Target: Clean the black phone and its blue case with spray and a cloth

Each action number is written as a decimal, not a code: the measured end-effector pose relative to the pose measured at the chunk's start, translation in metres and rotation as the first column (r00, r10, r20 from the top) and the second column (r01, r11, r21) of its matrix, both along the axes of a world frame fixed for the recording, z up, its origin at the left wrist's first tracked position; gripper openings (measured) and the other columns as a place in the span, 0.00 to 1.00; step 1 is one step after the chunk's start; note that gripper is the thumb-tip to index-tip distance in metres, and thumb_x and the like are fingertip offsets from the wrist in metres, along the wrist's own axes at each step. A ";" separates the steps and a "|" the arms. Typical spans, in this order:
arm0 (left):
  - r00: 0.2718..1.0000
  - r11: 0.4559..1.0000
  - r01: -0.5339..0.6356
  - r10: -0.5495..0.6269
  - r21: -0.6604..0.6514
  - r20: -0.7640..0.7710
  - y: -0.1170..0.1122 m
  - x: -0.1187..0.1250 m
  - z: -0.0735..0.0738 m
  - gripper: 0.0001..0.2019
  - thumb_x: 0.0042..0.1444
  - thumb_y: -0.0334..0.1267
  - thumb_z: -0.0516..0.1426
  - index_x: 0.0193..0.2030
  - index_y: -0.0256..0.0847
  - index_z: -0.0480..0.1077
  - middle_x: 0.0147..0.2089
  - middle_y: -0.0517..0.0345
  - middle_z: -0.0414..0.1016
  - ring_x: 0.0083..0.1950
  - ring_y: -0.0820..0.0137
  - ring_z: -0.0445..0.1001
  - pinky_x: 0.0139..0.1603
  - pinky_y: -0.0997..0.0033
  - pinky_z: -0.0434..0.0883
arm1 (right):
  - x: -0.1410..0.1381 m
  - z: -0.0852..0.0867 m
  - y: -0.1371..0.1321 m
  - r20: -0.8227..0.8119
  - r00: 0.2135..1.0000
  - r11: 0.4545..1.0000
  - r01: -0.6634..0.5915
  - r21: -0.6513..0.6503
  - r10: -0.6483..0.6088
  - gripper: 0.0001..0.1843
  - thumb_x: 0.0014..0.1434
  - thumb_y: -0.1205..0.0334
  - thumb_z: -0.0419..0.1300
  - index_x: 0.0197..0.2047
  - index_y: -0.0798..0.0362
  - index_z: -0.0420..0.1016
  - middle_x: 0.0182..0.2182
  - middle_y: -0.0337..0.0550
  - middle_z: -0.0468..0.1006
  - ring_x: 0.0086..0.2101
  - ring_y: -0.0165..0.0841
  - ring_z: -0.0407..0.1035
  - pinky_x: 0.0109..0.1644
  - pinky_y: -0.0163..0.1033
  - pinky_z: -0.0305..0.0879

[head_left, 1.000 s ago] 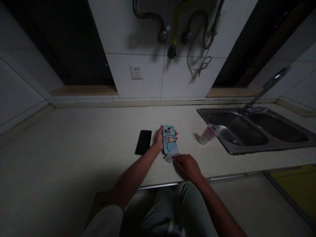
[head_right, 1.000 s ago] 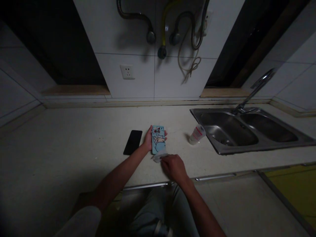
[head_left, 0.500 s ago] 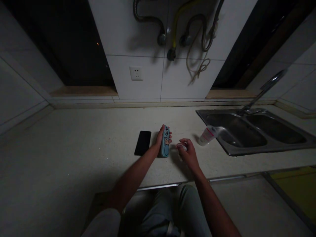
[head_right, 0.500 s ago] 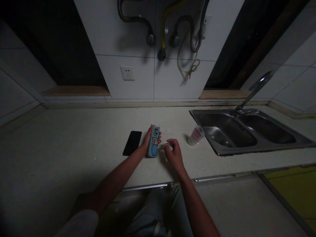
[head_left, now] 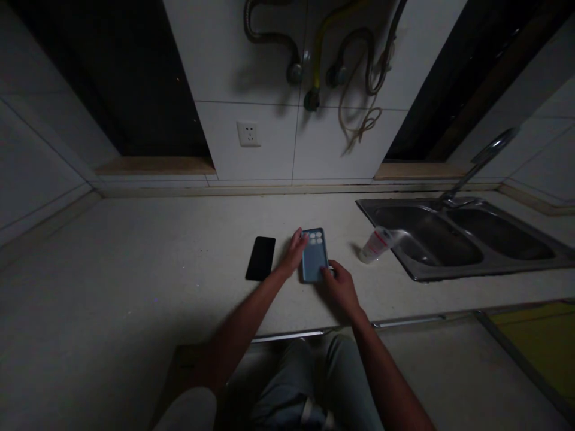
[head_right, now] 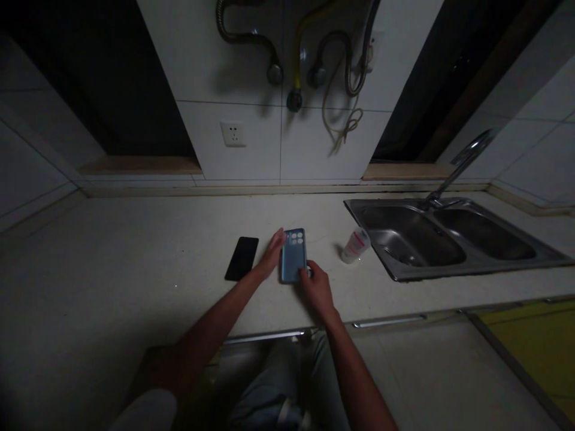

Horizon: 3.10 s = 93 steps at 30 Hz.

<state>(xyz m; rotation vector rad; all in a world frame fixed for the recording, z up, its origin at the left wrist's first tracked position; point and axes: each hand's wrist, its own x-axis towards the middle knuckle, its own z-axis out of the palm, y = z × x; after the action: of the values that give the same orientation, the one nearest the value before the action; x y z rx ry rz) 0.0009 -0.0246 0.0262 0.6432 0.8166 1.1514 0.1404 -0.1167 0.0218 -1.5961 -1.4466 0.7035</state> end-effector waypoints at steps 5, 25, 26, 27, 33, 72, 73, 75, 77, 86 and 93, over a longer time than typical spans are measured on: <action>0.745 0.931 0.075 0.186 0.357 -0.641 -0.011 -0.027 0.009 0.27 0.46 0.41 0.68 0.54 0.43 0.70 0.71 0.40 0.59 0.76 0.49 0.47 0.74 0.52 0.44 | 0.040 -0.001 0.006 0.060 0.990 0.992 0.127 0.004 -0.127 0.30 0.59 0.42 0.53 0.49 0.60 0.78 0.29 0.46 0.79 0.27 0.37 0.69 0.32 0.39 0.63; 0.087 1.000 0.017 0.017 0.019 -0.996 -0.012 -0.117 0.020 0.32 0.30 0.54 0.73 0.41 0.43 0.68 0.51 0.32 0.77 0.54 0.40 0.75 0.50 0.52 0.69 | 0.015 0.017 0.002 0.276 0.956 0.995 -0.095 -0.038 0.102 0.29 0.64 0.42 0.52 0.57 0.54 0.76 0.25 0.42 0.78 0.26 0.36 0.70 0.32 0.37 0.61; 0.122 1.000 0.009 0.023 0.025 -0.992 -0.012 -0.115 0.020 0.32 0.30 0.51 0.74 0.41 0.43 0.68 0.51 0.33 0.78 0.54 0.42 0.75 0.51 0.53 0.69 | 0.005 0.015 0.002 0.271 0.954 0.992 -0.126 -0.020 0.127 0.29 0.64 0.43 0.52 0.57 0.54 0.76 0.26 0.42 0.79 0.26 0.36 0.70 0.32 0.38 0.61; 0.157 0.999 0.012 0.035 0.037 -0.987 -0.013 -0.113 0.018 0.32 0.31 0.49 0.73 0.42 0.43 0.67 0.51 0.35 0.78 0.54 0.44 0.76 0.51 0.54 0.69 | -0.005 0.012 0.002 0.269 0.952 0.989 -0.151 -0.003 0.146 0.28 0.65 0.44 0.52 0.56 0.54 0.76 0.27 0.43 0.80 0.28 0.36 0.71 0.34 0.38 0.63; 0.495 0.981 0.049 0.138 0.186 -0.858 -0.008 -0.097 0.004 0.21 0.41 0.39 0.70 0.42 0.43 0.70 0.48 0.45 0.79 0.52 0.51 0.77 0.54 0.56 0.69 | -0.039 -0.007 0.000 0.333 0.925 0.978 -0.207 0.035 0.184 0.24 0.66 0.50 0.50 0.52 0.53 0.80 0.28 0.46 0.82 0.27 0.37 0.73 0.36 0.38 0.63; 0.868 0.960 0.214 -0.102 -0.181 0.486 -0.001 -0.075 -0.008 0.42 0.61 0.70 0.38 0.65 0.40 0.66 0.55 0.38 0.77 0.58 0.49 0.75 0.59 0.42 0.68 | -0.079 -0.014 0.043 0.680 0.615 0.691 -0.690 0.217 0.400 0.26 0.68 0.62 0.55 0.67 0.59 0.64 0.65 0.61 0.66 0.67 0.47 0.57 0.68 0.57 0.62; 0.865 0.962 0.205 -0.093 -0.179 0.493 0.000 -0.076 -0.009 0.42 0.61 0.69 0.38 0.66 0.39 0.65 0.55 0.37 0.77 0.58 0.48 0.75 0.59 0.40 0.68 | -0.076 -0.015 0.034 0.695 0.590 0.667 -0.714 0.212 0.411 0.24 0.68 0.62 0.55 0.66 0.58 0.66 0.64 0.59 0.68 0.66 0.46 0.59 0.67 0.56 0.64; 0.861 0.963 0.197 -0.080 -0.183 0.502 0.001 -0.077 -0.011 0.39 0.64 0.66 0.39 0.67 0.37 0.63 0.55 0.35 0.77 0.57 0.47 0.76 0.58 0.36 0.67 | -0.066 -0.014 0.020 0.716 0.554 0.627 -0.750 0.208 0.426 0.21 0.69 0.64 0.54 0.63 0.56 0.70 0.62 0.56 0.72 0.64 0.45 0.63 0.66 0.54 0.66; 0.861 0.961 0.198 -0.076 -0.194 0.502 0.002 -0.077 -0.012 0.36 0.66 0.62 0.40 0.67 0.35 0.63 0.54 0.34 0.78 0.56 0.47 0.77 0.57 0.36 0.67 | -0.054 -0.013 0.014 0.719 0.538 0.602 -0.771 0.208 0.440 0.19 0.69 0.65 0.53 0.61 0.54 0.73 0.60 0.53 0.75 0.63 0.42 0.65 0.65 0.52 0.67; 0.925 0.953 0.180 -0.080 -0.242 0.372 0.006 -0.072 -0.018 0.30 0.68 0.56 0.45 0.56 0.31 0.73 0.43 0.42 0.82 0.48 0.55 0.80 0.57 0.54 0.71 | -0.043 -0.006 0.064 0.657 0.642 0.759 -0.631 0.160 0.395 0.33 0.68 0.54 0.55 0.71 0.58 0.57 0.70 0.61 0.57 0.70 0.47 0.48 0.71 0.59 0.55; 0.918 0.963 0.160 -0.063 -0.218 0.393 -0.002 -0.069 -0.020 0.28 0.67 0.56 0.48 0.64 0.40 0.69 0.53 0.46 0.80 0.57 0.55 0.76 0.62 0.54 0.67 | -0.086 0.010 0.097 0.636 0.653 0.749 -0.640 0.171 0.413 0.36 0.68 0.54 0.55 0.72 0.63 0.53 0.71 0.65 0.51 0.72 0.50 0.39 0.73 0.64 0.44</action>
<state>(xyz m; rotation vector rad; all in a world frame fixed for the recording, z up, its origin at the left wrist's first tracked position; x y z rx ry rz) -0.0682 -0.0270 0.0063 0.2405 0.5656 1.0070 0.0544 -0.0200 0.0320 -1.0781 -2.4026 0.2078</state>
